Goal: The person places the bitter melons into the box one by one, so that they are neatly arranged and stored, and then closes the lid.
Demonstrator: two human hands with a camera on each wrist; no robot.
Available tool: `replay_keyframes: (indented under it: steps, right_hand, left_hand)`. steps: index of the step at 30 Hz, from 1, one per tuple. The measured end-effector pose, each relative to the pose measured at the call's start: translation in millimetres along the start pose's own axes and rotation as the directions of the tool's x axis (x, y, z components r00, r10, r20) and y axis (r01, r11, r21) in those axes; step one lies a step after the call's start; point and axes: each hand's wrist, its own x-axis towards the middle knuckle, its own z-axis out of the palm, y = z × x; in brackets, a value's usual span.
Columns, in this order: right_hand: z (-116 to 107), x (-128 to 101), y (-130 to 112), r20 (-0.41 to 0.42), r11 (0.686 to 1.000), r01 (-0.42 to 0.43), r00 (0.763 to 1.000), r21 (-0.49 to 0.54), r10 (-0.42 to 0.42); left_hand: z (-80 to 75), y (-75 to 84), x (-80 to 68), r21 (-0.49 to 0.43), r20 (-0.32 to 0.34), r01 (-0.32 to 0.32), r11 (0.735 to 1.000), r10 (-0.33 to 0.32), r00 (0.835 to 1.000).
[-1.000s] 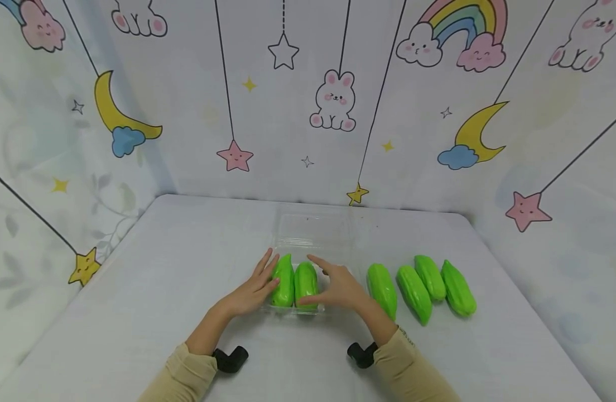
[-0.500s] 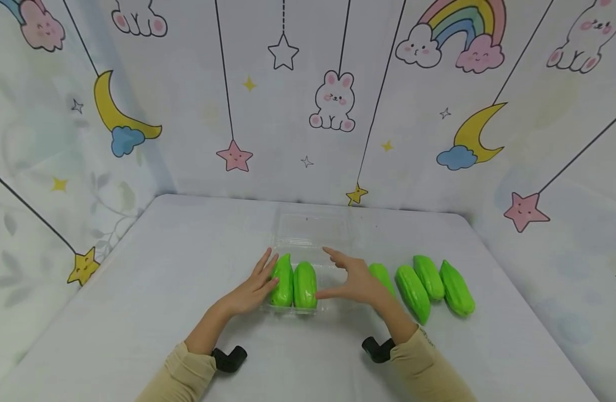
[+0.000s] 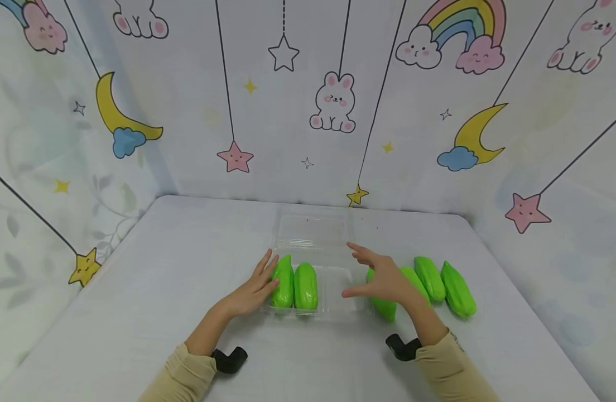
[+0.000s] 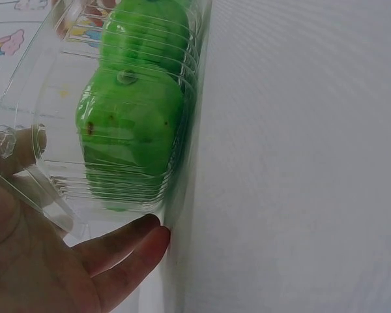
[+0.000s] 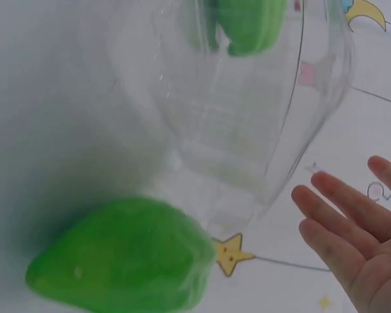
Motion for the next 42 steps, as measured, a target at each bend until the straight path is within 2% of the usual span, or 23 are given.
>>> replay_keyframes:
  steps: [13,22,28,35,42]
  right_hand:
    - [-22.0,-16.0,24.8,-0.029,0.999,-0.021,0.999,0.039,0.022]
    - [-35.4,-27.9,35.6,-0.067,0.999,-0.035,0.997,-0.011,0.035]
    - [-45.0,-35.4,45.7,-0.105,0.996,-0.083,0.991,-0.046,0.078]
    - [-52.6,-50.7,58.0,-0.11,0.994,-0.107,0.989,-0.034,0.103]
    - [-59.9,-65.1,76.0,-0.131,0.987,-0.133,0.984,-0.095,0.12]
  left_hand:
    - [-1.7,0.1,2.8,0.006,0.004,-0.013,1.0,0.013,1.0]
    - [0.4,-3.0,3.8,0.004,0.005,-0.008,1.0,0.008,1.0]
    - [-0.6,-2.5,3.2,0.009,-0.001,-0.004,1.0,0.004,1.0]
    - [0.5,-4.5,1.7,0.002,0.003,-0.002,1.0,0.002,1.0]
    - [1.2,-6.0,0.7,-0.007,-0.002,-0.001,1.0,0.001,1.0]
